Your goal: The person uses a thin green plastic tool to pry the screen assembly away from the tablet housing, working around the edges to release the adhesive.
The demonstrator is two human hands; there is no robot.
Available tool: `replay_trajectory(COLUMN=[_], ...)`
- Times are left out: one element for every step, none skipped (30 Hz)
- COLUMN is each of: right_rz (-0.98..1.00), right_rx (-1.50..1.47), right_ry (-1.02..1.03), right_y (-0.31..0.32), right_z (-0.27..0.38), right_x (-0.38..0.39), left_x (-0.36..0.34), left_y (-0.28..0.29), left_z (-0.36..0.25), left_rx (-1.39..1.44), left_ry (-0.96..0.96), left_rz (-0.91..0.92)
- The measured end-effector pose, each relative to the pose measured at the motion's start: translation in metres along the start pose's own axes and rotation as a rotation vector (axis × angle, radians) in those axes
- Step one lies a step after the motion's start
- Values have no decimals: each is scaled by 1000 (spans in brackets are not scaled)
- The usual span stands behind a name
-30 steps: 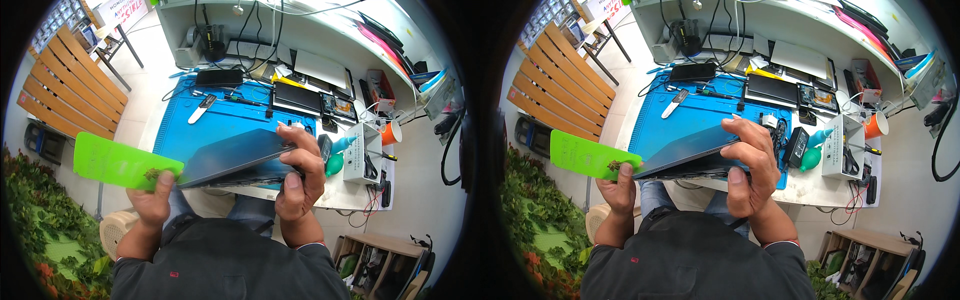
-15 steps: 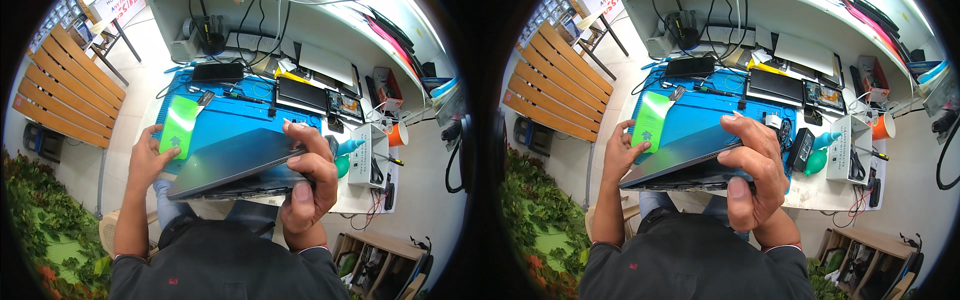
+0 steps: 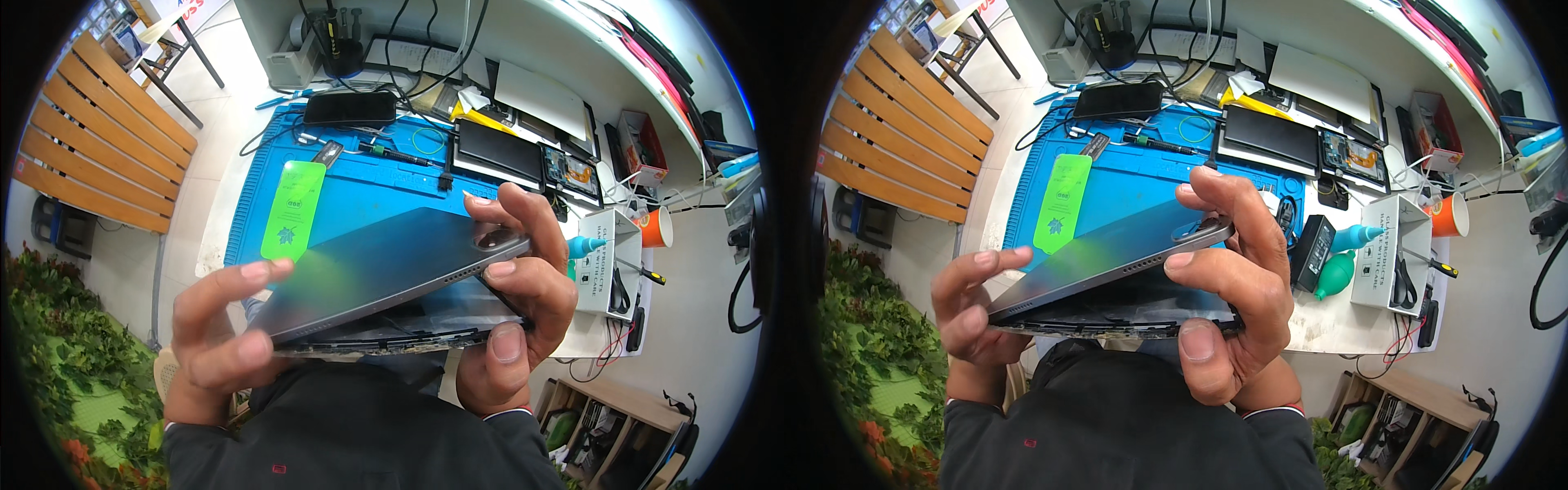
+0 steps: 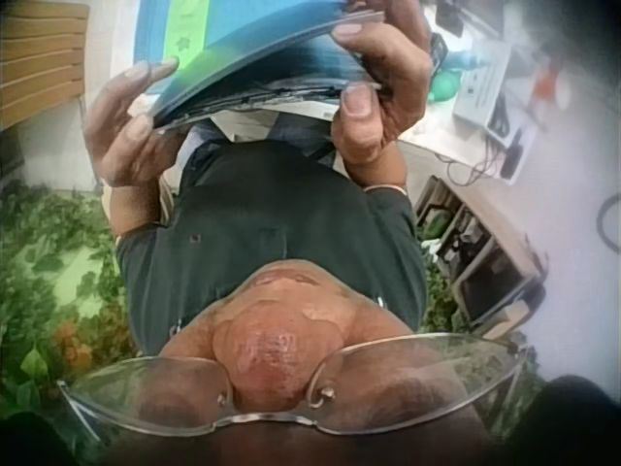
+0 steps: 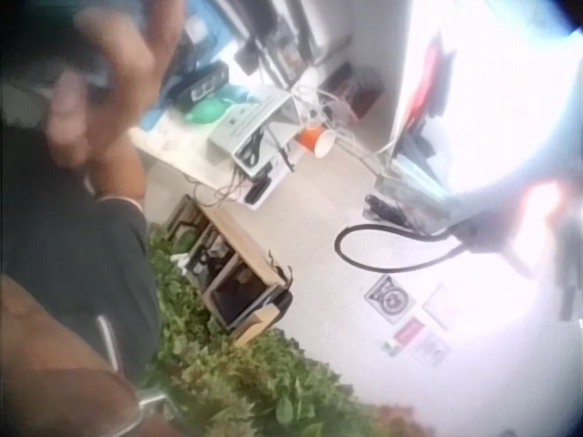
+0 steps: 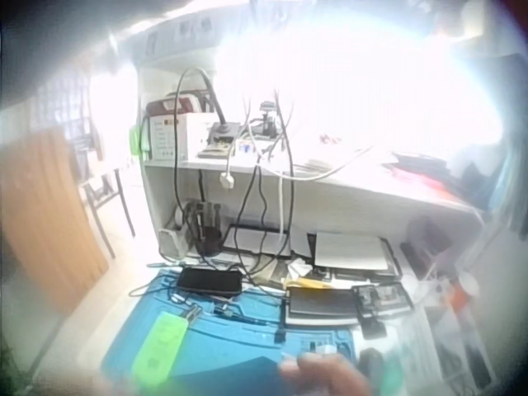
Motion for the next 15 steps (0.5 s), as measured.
replay_trajectory(right_rz=[4,7,3,-2,-6,-4,-2,3,0,1,0,6,10,7,8], right_rx=[1,-5,-5,-14,-19,-29,-35,-41,-41,-40,-37,-44,-48,-42,-36], right_ry=[-4,-9,-13,-18,-21,-25,-28,-28,-28,-25,-25,-26,-30,-30,-35], right_y=[-1,-2,-1,-1,-1,-2,-3,-4,-3,-3,-2,-3,-3,-3,-4], right_z=[0,-1,-1,-2,-2,-3,-4,-4,-4,-4,-3,-4,-4,-5,-4], right_x=[-1,-2,-3,-3,-3,-4,-4,-5,-4,-4,-4,-3,-3,-3,-3], left_x=[-6,-12,-19,-32,-40,-47,-53,-59,-64,-67,-69,-69,-70,-72,-73], left_y=[1,1,1,3,3,5,5,7,8,8,8,6,4,1,-1], left_z=[-2,-3,-4,-6,-7,-9,-12,-15,-15,-17,-17,-18,-18,-18,-18], left_rx=[-10,-20,-23,-46,-78,-114,-115,-115,-108,-102,-95,-96,-89,-81,-75], left_ry=[-5,-9,-19,-6,-14,-17,-12,-7,-10,-55,-102,-140,-165,-190,-188], left_rz=[31,62,94,173,188,201,212,222,234,252,270,290,282,275,275])
Point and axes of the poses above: each hand's wrist, its own x-axis away from the middle knuckle, its own y-axis out of the back of the hand, z = x × y, the point moved 10 cm from there along -x, towards the middle knuckle, and after that the axes turned 13 degrees about -y, right-handed, at the moved point
